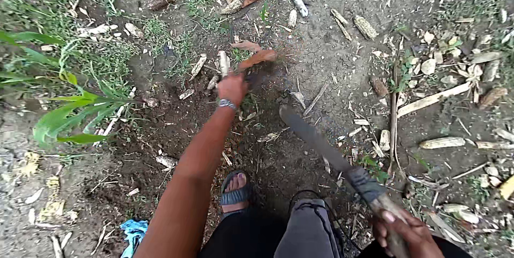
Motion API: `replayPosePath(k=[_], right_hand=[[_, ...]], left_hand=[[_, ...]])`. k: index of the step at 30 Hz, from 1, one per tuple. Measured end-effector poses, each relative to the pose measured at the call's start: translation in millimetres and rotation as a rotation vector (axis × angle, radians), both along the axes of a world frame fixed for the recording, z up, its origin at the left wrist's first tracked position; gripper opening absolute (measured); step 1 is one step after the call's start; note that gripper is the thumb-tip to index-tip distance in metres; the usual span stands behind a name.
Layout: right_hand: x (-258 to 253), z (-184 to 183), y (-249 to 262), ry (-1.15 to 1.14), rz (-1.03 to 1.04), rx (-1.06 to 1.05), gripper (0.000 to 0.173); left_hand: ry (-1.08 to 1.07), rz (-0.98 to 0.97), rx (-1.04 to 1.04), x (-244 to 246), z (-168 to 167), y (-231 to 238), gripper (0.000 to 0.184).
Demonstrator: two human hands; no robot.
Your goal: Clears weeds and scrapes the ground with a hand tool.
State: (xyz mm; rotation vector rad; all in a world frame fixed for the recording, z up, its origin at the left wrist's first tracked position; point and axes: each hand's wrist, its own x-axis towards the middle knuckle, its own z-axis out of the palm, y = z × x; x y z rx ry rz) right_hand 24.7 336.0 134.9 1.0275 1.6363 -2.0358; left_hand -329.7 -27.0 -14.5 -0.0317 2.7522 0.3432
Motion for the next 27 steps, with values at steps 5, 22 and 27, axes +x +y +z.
replayPosePath(k=[5,22,27], right_hand=[[-91.6,-49.1,-38.8,-0.083,-0.015,-0.056,0.029],[-73.3,-63.5,-64.2,0.082,0.039,0.139,0.032],[-95.3,-90.5,-75.8,-0.092,-0.088,-0.151,0.027]], left_hand=[[0.094,0.463,0.151,26.1,8.6,-72.9,0.047],[-0.067,-0.027,-0.053,-54.6,5.5,16.7,0.046],[-0.108,0.033,0.003,-54.1,-4.2,7.6,0.045]])
